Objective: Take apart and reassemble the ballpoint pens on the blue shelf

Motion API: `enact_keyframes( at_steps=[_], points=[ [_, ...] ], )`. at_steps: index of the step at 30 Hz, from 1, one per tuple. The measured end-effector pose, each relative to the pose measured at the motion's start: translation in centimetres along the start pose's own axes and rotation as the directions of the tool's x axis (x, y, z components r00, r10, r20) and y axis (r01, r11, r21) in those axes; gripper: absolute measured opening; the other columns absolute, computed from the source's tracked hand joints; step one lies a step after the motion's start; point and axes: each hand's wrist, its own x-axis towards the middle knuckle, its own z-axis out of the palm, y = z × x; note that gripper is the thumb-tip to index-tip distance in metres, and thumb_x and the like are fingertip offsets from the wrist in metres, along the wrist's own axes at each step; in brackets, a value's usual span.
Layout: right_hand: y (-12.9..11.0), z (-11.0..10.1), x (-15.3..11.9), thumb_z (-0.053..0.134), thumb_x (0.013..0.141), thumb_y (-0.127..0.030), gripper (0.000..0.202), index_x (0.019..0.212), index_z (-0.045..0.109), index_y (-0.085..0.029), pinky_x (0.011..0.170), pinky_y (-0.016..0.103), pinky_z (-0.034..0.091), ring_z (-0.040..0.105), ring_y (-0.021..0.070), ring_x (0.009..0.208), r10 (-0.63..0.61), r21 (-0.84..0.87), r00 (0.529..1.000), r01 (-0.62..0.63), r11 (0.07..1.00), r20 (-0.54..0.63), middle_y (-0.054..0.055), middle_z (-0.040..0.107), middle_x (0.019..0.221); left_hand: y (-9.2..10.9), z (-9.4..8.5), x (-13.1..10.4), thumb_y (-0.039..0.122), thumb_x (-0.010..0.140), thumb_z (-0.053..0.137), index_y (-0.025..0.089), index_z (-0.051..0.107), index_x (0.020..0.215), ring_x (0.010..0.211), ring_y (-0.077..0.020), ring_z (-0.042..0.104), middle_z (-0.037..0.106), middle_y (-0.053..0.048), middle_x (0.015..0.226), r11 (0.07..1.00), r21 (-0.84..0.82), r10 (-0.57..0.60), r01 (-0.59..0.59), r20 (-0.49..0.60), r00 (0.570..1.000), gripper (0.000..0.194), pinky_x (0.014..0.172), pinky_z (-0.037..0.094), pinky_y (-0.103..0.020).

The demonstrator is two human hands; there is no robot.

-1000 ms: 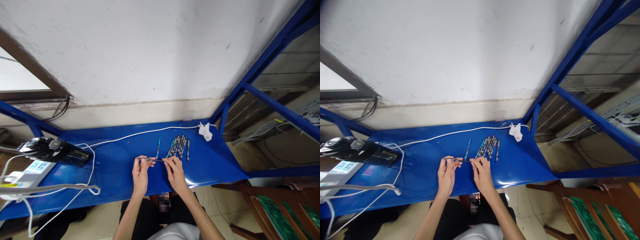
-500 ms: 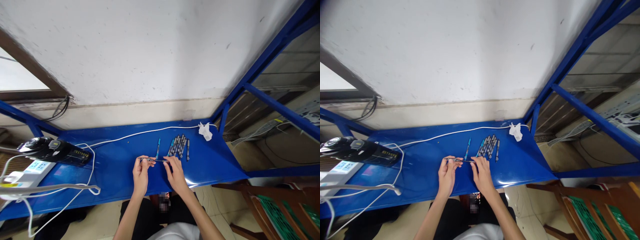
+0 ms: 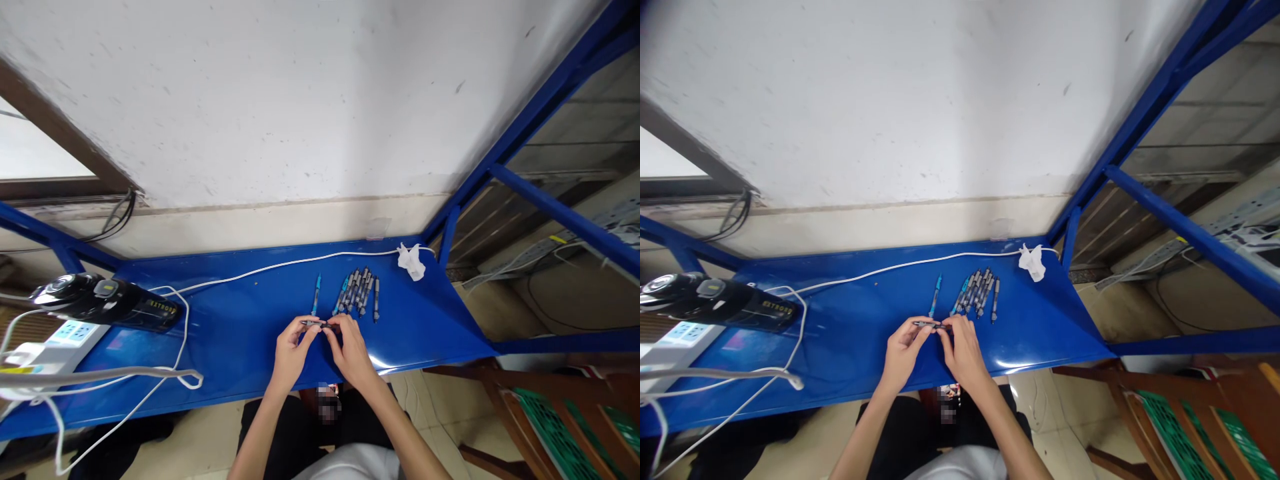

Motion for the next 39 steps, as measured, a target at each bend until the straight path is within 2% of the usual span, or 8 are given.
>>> enact_keyframes(
  at_steps=[10, 16, 26, 34, 39],
  points=[
    [0.4, 0.3, -0.2, 0.053, 0.114, -0.024, 0.011, 0.124, 0.057, -0.026, 0.093, 0.038, 0.056, 0.068, 0.0234, 0.102, 0.006, 0.126, 1.000, -0.006, 0.992, 0.006, 0.009, 0.069, 0.118, -0.6, 0.0, 0.1, 0.041, 0.094, 0.087, 0.020, 0.081, 0.109, 0.101, -0.0259, 0.081, 0.085, -0.009, 0.108, 1.000, -0.008, 0.008, -0.008, -0.007, 1.000, 0.026, 0.098, 0.063, -0.037],
    [-0.1, -0.1, 0.1, 0.055, 0.114, -0.023, 0.008, 0.120, 0.058, -0.025, 0.091, 0.035, 0.057, 0.069, 0.0207, 0.099, 0.001, 0.184, 1.000, -0.001, 0.983, 0.001, 0.008, 0.068, 0.115, -0.6, 0.0, 0.1, 0.041, 0.092, 0.088, 0.020, 0.082, 0.107, 0.099, -0.0251, 0.081, 0.084, -0.009, 0.105, 1.000, -0.020, 0.014, -0.015, -0.020, 1.000, 0.027, 0.096, 0.064, -0.036],
    [-0.9, -0.8, 0.6, 0.049, 0.117, -0.026, 0.019, 0.128, 0.065, -0.027, 0.097, 0.039, 0.057, 0.071, 0.0242, 0.107, -0.036, 0.179, 0.997, 0.023, 0.983, 0.065, 0.010, 0.071, 0.116, -0.6, -0.1, 0.2, 0.043, 0.093, 0.087, 0.020, 0.082, 0.105, 0.100, -0.0245, 0.079, 0.083, -0.009, 0.106, 1.000, -0.009, 0.028, -0.028, -0.031, 0.999, 0.027, 0.096, 0.063, -0.035],
    [-0.7, -0.4, 0.2, 0.055, 0.114, -0.029, 0.007, 0.118, 0.058, -0.025, 0.087, 0.035, 0.055, 0.067, 0.0214, 0.092, 0.020, 0.152, 0.998, -0.029, 0.988, 0.062, 0.006, 0.067, 0.106, -0.7, -0.1, 0.2, 0.044, 0.095, 0.084, 0.019, 0.081, 0.104, 0.101, -0.0257, 0.079, 0.082, -0.009, 0.105, 1.000, -0.011, 0.026, -0.026, -0.009, 1.000, 0.027, 0.096, 0.063, -0.037],
    [-0.6, -0.6, 0.3, 0.051, 0.116, -0.029, 0.009, 0.116, 0.059, -0.025, 0.087, 0.035, 0.055, 0.067, 0.0211, 0.093, 0.002, 0.183, 0.997, -0.015, 0.983, 0.073, 0.006, 0.067, 0.108, -0.7, -0.1, 0.2, 0.043, 0.096, 0.083, 0.019, 0.081, 0.104, 0.101, -0.0244, 0.077, 0.082, -0.008, 0.105, 1.000, -0.004, 0.028, -0.028, -0.002, 1.000, 0.025, 0.097, 0.061, -0.035]
  ],
)
